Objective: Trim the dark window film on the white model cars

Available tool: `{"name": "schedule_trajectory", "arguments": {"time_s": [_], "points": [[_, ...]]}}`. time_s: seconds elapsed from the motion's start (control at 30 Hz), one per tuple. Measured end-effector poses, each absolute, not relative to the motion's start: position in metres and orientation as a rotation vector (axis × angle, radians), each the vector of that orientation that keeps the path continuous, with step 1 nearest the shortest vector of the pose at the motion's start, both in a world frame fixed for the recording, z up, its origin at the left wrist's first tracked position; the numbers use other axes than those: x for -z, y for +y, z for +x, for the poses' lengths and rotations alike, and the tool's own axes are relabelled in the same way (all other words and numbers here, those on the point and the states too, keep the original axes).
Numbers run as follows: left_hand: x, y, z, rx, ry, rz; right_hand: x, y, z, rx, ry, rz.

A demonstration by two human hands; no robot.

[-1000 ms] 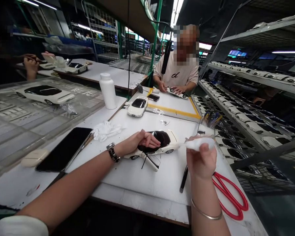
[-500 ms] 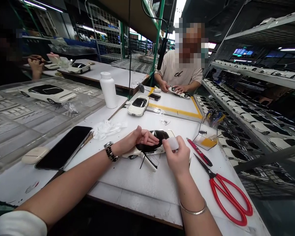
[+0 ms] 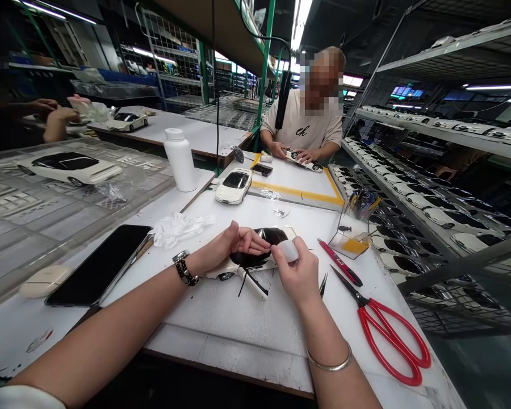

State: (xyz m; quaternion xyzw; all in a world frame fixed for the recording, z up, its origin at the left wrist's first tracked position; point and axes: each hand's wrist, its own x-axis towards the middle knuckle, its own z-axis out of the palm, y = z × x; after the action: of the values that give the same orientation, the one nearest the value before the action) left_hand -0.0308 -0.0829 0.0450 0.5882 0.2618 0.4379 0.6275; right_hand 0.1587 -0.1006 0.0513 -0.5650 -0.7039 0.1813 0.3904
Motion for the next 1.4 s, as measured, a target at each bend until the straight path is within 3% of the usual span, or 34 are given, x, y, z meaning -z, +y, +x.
{"name": "schedule_trajectory", "arguments": {"time_s": [0.27, 1.4], "points": [[-0.044, -0.083, -0.032, -0.999, 0.589, 1.352, -0.041, -0.095, 0.159, -0.394, -1.719, -1.242], [-0.048, -0.085, -0.031, -0.984, 0.614, 1.385, -0.044, -0.1, 0.156, -0.422, -1.721, -1.289]]}}
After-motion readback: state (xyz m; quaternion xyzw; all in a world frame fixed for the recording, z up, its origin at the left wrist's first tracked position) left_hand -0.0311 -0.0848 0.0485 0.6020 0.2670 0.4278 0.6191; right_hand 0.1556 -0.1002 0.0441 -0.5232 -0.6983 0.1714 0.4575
